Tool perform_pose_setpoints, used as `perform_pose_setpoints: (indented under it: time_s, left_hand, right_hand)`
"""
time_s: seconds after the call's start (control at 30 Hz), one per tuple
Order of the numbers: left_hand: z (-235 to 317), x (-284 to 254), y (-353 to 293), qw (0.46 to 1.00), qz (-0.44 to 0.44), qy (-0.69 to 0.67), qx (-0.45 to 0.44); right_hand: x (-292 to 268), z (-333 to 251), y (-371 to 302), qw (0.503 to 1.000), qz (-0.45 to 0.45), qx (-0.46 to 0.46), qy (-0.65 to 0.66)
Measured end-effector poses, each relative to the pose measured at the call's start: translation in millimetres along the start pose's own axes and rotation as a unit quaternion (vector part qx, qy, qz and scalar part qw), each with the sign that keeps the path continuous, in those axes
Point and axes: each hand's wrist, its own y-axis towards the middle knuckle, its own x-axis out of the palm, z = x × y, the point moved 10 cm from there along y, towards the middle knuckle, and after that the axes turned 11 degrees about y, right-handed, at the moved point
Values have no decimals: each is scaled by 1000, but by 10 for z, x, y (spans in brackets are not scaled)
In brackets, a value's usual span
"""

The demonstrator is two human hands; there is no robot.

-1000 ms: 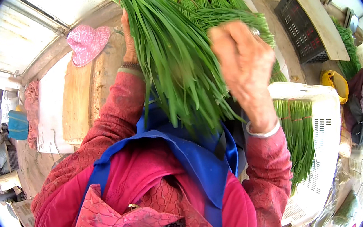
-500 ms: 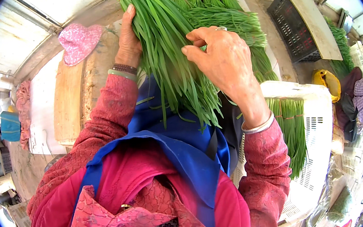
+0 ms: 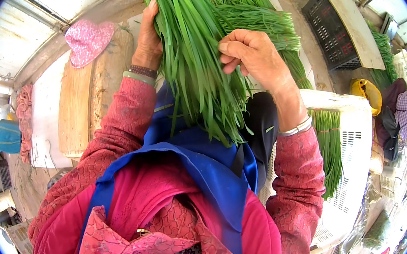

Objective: The person gathers green leafy vegetables, aligns them into bunches, and ties each bunch with a rubber band. The tied bundles are then placed into a white plastic basket.

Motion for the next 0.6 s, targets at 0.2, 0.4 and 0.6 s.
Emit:
perform_pose_setpoints:
  time_s: [0.2, 0.4, 0.6]
  left_hand:
    - [132, 179, -24, 999, 21, -21, -22]
    - [219, -471, 190, 978, 209, 14, 11]
    - [136, -584, 240, 964, 256, 0, 65]
  right_hand:
    - [-286, -59, -33, 920, 89, -89, -371]
    - [-682, -156, -787, 904, 122, -65, -405]
    - [-528, -498, -781, 927, 159, -72, -333]
